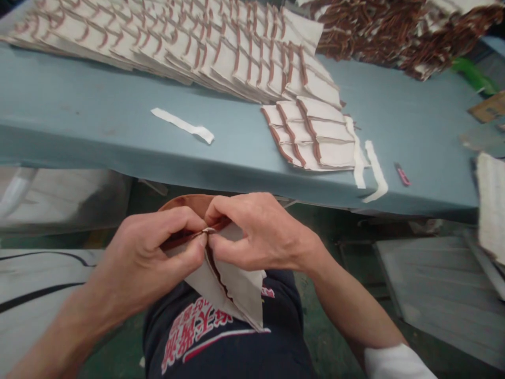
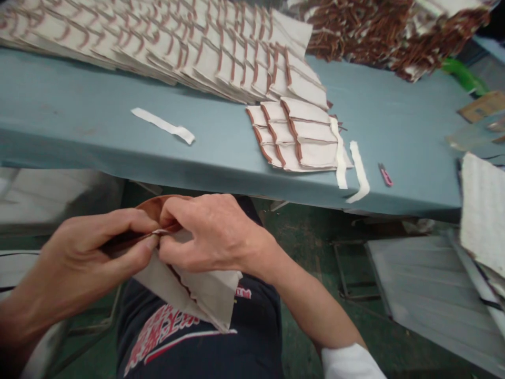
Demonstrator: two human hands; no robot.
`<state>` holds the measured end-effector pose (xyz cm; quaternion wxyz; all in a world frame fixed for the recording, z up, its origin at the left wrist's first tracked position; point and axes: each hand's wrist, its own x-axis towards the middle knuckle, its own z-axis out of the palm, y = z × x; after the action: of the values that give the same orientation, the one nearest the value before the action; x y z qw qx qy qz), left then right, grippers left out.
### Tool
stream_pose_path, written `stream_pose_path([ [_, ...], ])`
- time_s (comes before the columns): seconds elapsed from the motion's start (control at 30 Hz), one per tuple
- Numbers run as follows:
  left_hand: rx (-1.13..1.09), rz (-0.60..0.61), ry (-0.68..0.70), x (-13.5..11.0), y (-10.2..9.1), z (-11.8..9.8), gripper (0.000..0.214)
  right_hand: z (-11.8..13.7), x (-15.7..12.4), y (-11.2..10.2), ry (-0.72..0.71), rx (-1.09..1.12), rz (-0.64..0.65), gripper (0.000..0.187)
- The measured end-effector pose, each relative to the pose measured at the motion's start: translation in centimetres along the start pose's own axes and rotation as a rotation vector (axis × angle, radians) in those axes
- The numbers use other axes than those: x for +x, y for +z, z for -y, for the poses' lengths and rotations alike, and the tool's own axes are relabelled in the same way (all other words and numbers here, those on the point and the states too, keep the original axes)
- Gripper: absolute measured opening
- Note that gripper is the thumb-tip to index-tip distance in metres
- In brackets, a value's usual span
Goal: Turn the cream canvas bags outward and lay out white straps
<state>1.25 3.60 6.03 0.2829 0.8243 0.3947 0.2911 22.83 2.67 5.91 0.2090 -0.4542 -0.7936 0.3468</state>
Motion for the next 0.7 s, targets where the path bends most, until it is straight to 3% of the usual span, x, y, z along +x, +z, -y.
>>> stream_pose_path([
  [0.1,0.025,0.042,-0.008,0.1,-0.6,0.4,0.024,0.7,0.6,0.0,0.003,-0.119,0.01,0.007],
  [0.23,0.033,0.053,0.042,0.0,-0.5,1.3,0.017,0.7,1.0,-0.1,0.015,-0.074,0.025,0.02],
  [0.37,0.096,0.034,0.208,-0.4,-0.3,2.0,0.017,-0.4,1.1,-0.2,-0.003,0.184,0.045,0.016],
  [0.53,0.154,0.063,0.39,-1.3,-0.3,3.6,0.028,-1.8,1.6,-0.1,0.039,0.564,0.19,0.016],
  [0.7,0.249,0.216,0.294,-2.9,-0.2,6.1,0.044,-2.1,2.0,0.5,0.146,0.822,0.28,0.026],
])
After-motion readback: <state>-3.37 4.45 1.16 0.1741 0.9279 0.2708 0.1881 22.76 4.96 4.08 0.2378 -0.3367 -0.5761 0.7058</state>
